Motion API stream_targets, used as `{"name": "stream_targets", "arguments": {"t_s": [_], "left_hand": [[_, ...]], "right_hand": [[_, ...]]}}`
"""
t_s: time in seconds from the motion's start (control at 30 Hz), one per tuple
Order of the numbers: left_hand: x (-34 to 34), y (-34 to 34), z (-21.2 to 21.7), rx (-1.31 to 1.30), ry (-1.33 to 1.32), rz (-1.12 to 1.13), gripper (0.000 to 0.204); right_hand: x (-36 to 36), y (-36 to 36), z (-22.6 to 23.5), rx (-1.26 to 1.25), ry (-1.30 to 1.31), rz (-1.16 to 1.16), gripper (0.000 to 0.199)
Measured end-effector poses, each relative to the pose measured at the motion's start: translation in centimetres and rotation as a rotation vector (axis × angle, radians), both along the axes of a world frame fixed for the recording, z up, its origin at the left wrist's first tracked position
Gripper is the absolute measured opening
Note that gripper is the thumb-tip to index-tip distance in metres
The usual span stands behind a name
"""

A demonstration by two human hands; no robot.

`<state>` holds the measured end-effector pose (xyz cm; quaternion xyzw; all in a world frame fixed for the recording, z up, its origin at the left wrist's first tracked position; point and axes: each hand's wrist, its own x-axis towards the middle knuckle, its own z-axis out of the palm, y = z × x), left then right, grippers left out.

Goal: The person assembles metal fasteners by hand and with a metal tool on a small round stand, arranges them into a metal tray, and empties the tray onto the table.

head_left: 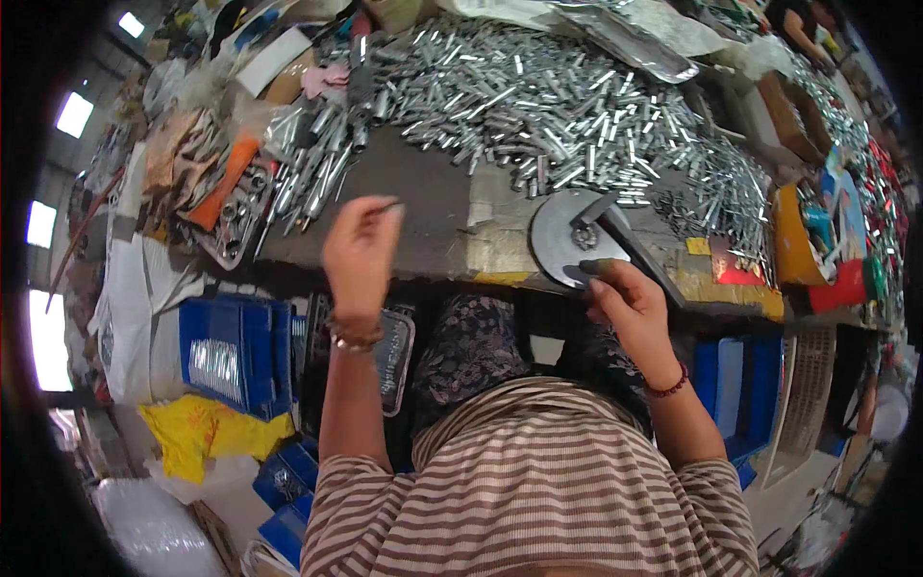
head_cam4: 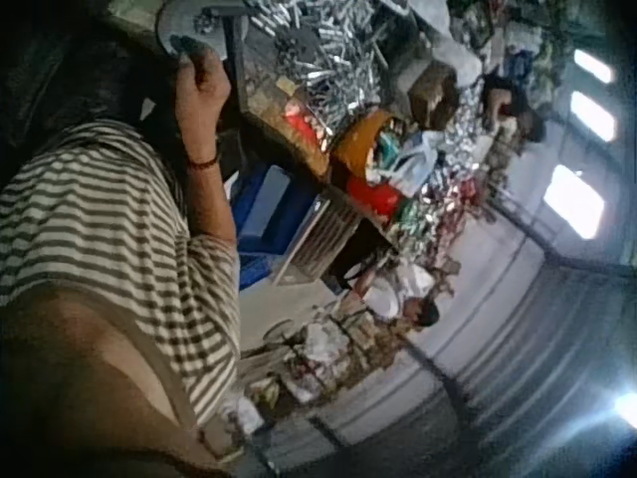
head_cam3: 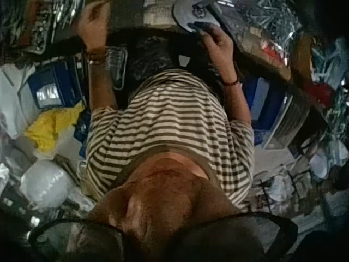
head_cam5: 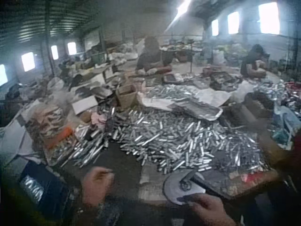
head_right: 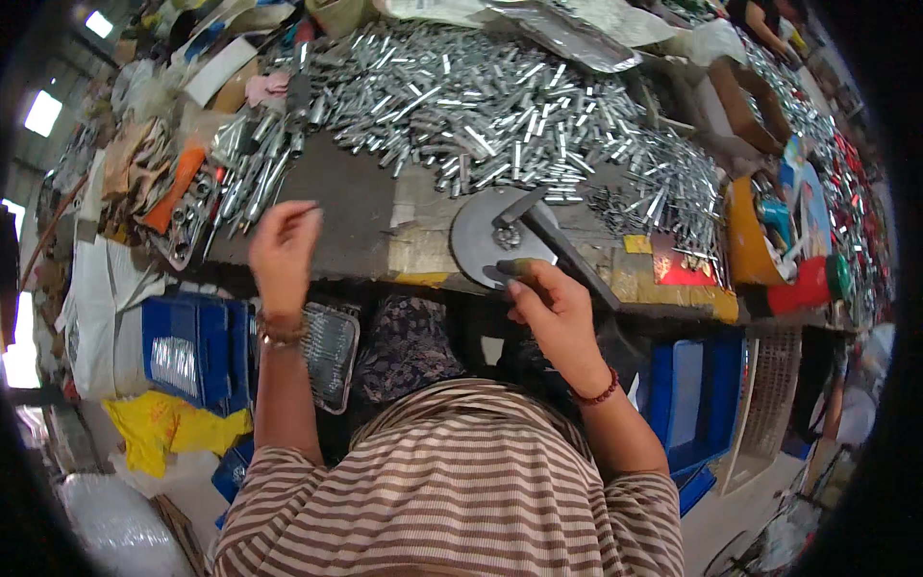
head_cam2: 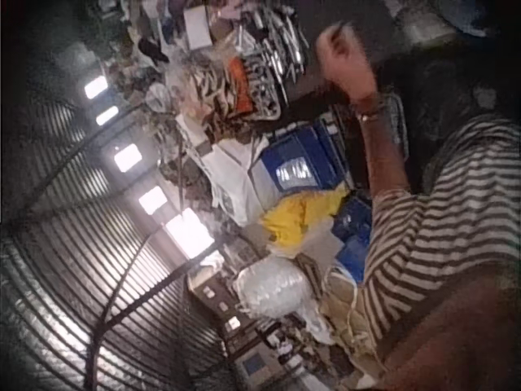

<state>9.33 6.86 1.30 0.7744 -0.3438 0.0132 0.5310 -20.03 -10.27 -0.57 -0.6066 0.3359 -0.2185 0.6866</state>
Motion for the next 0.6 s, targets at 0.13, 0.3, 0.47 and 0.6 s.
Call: {"name": "stream_targets", "arguments": {"t_s": [0.13, 0.3, 0.47, 0.6], "left_hand": [[-3.1, -8.5, 1.0, 0.097, 0.033, -0.269, 0.021], [-4.1, -14.3, -1.0, 0.256, -0.312, -0.226, 0.029], [-3.9, -15.3, -2.1, 0.224, -0.334, -0.271, 0.024], [-3.8, -13.9, -0.7, 0.248, -0.112, -0.273, 0.022]], "right_hand": [[-0.3, 0.2, -0.3, -0.011, -0.031, 0.007, 0.022], [-1.3, 0.9, -0.4, -0.138, -0.046, 0.017, 0.021], [-2.6, 0.3, 0.3, -0.161, -0.001, 0.082, 0.021], [-3.6, -1.2, 1.7, -0.370, -0.041, 0.041, 0.019]]}}
